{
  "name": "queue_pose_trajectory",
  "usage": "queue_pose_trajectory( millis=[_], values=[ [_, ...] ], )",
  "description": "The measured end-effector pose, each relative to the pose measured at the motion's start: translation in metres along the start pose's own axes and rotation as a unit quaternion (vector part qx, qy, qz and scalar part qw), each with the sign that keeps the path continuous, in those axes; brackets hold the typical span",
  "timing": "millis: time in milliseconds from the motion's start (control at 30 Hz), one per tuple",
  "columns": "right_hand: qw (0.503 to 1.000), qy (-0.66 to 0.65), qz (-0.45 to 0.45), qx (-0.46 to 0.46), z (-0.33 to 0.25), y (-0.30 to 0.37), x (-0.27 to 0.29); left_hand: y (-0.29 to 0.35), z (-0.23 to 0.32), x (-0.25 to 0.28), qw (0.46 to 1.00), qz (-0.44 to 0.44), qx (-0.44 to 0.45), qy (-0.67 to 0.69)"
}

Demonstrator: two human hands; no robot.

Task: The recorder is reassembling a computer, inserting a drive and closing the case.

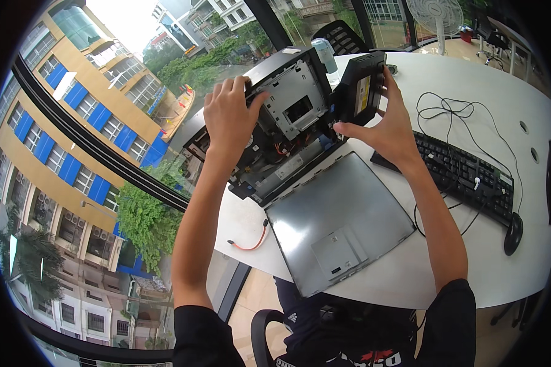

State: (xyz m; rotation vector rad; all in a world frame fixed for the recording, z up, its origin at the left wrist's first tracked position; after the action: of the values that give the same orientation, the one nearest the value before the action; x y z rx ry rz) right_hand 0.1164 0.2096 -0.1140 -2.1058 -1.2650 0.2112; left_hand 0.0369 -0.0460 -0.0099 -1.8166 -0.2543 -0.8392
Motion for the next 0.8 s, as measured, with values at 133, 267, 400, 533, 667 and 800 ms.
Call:
queue_pose_trajectory(
  millis=[133, 267, 400, 533, 667, 800],
  values=[
    [1.0, 0.017, 0.001, -0.003, 0.003, 0.002, 0.0, 0.0, -0.002, -0.004, 1.0, 0.015, -0.004, 0.003],
    [0.999, 0.015, 0.003, 0.039, 0.008, 0.012, -0.007, -0.004, -0.002, -0.009, 0.999, 0.034, -0.003, -0.002],
    [0.998, 0.0, -0.009, 0.066, 0.005, 0.02, -0.016, -0.001, -0.009, -0.009, 0.999, 0.032, 0.004, 0.013],
    [0.999, 0.004, 0.015, 0.037, -0.005, 0.022, -0.021, 0.004, -0.006, -0.007, 0.998, 0.066, -0.015, 0.006],
    [0.996, -0.011, 0.014, 0.093, 0.002, 0.028, -0.05, 0.006, -0.001, -0.005, 0.998, 0.066, -0.019, -0.001],
    [0.986, 0.008, -0.054, 0.156, -0.015, 0.028, -0.089, 0.008, -0.002, -0.004, 0.997, 0.074, -0.022, 0.005]
  ],
)
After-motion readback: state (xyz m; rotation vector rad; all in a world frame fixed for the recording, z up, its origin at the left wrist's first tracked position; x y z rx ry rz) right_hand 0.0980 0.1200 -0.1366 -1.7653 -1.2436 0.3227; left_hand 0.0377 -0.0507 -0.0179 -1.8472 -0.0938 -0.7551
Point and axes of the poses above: each hand's wrist, its own y-axis away from the middle knuckle, its own x-axis out of the back of the hand, z = x × y, the point moved 5 cm from there along -y, towards the middle knuckle, and after that the axes turned 3 degrees about y, right-handed, at the moved point
